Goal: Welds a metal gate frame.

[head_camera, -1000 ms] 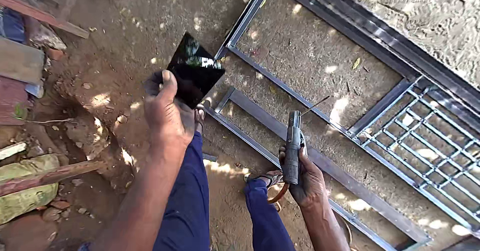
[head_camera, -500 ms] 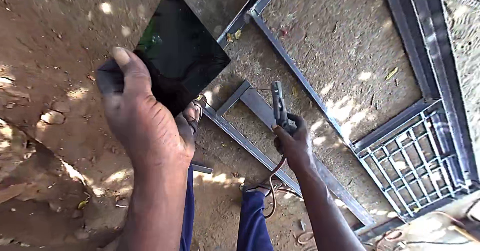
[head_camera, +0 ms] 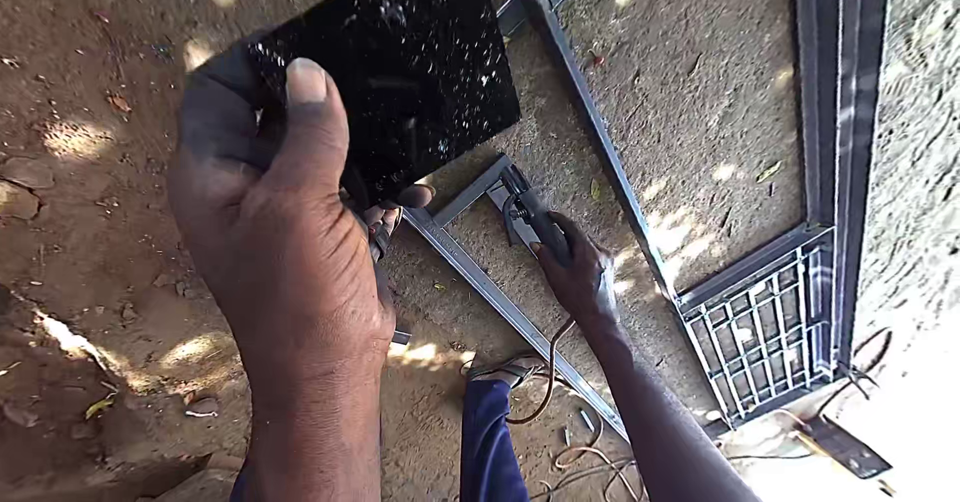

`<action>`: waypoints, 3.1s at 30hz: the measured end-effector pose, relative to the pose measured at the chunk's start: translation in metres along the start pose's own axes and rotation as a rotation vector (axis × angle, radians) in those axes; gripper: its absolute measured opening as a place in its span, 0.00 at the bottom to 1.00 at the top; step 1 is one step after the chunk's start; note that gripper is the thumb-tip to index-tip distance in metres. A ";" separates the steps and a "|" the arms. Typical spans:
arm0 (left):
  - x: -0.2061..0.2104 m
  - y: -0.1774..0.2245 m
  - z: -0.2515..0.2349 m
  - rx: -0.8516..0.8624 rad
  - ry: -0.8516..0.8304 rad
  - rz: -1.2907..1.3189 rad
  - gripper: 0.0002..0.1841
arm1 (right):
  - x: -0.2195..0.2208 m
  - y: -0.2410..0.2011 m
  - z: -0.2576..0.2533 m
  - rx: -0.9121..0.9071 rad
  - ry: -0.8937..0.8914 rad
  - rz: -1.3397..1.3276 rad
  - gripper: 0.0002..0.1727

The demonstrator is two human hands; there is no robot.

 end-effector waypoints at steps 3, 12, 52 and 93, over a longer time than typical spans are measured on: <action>-0.002 -0.002 -0.001 -0.019 0.005 0.002 0.10 | 0.010 0.001 -0.004 -0.028 0.003 0.036 0.28; -0.002 -0.005 -0.004 0.001 0.007 0.009 0.11 | 0.013 0.002 -0.011 -0.021 0.002 0.034 0.28; 0.028 -0.042 0.019 -0.134 -0.526 -0.407 0.08 | 0.007 0.006 -0.008 -0.096 0.070 -0.004 0.29; 0.024 -0.045 0.018 -0.102 -0.537 -0.469 0.08 | 0.011 0.006 -0.004 -0.108 0.086 -0.021 0.30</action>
Point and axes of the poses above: each hand's wrist, its own z-axis away from the middle knuckle, its own x-axis out of the palm, y = z × x, the point moved 5 cm from there along -z, towards the middle knuckle, and after that the axes turned 4 degrees about y, right-handed, at the moved point
